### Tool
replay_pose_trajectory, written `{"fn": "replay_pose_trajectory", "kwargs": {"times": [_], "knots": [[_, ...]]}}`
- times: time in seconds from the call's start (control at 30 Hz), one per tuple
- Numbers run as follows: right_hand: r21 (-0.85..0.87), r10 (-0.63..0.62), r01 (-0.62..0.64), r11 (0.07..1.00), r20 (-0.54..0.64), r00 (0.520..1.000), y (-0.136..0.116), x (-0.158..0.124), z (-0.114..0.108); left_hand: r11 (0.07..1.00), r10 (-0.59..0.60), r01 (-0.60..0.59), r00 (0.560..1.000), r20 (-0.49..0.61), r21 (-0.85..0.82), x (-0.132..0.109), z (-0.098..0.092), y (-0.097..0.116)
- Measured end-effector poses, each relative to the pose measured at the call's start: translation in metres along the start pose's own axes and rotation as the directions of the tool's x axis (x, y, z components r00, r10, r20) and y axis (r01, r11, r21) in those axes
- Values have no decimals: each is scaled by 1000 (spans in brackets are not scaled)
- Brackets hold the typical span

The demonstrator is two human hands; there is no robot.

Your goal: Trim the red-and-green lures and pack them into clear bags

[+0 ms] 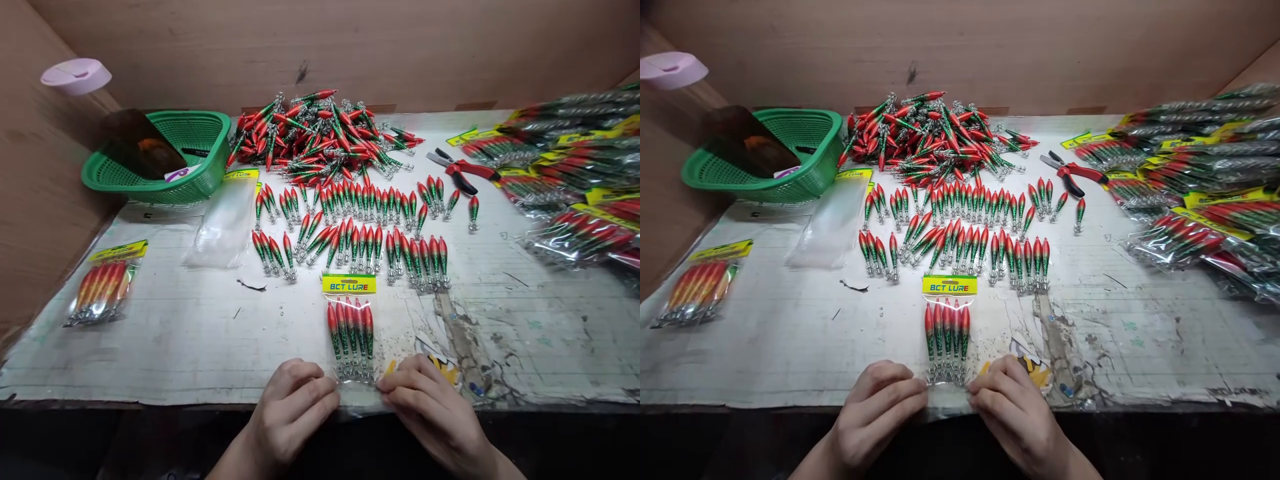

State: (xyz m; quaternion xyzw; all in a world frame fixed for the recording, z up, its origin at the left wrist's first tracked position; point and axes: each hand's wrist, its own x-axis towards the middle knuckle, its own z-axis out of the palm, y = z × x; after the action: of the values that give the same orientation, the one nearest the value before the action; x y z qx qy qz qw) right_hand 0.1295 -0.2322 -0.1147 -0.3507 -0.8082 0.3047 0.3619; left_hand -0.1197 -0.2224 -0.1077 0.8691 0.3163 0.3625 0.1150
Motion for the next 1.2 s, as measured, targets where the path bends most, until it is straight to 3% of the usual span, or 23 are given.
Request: {"fn": "replay_pose_trajectory", "kwargs": {"times": [0.13,0.23,0.4,0.53,0.67,0.8,0.87,0.97,1.07,1.2], "knots": [[-27,-51,52,998,51,997,0,-5,-2,993,109,-110,993,34,33,5,-5,-2],[-68,-78,80,994,40,996,0,-6,-2,996,82,-85,994,66,36,8,-4,-1],[-95,49,-57,994,-87,995,-6,-2,4,975,-209,209,978,13,-74,10,4,8],[-144,181,-220,965,-241,953,-15,7,16,893,-445,443,896,-7,-83,12,12,20],[-217,244,-323,921,-325,914,-20,17,29,822,-565,569,821,-83,32,12,21,28],[-296,318,-421,857,-338,886,-21,26,32,794,-544,566,825,-156,223,13,28,29],[-324,355,-458,828,-330,875,-21,30,32,771,-559,563,822,-106,298,16,28,28],[-327,398,-495,805,-320,860,-22,33,31,725,-619,582,785,-22,368,21,25,27],[-294,431,-532,794,-345,834,-19,32,30,708,-633,589,774,-19,388,27,19,24],[-222,420,-544,810,-428,800,-8,26,27,724,-648,629,761,-32,283,26,10,14]]}}
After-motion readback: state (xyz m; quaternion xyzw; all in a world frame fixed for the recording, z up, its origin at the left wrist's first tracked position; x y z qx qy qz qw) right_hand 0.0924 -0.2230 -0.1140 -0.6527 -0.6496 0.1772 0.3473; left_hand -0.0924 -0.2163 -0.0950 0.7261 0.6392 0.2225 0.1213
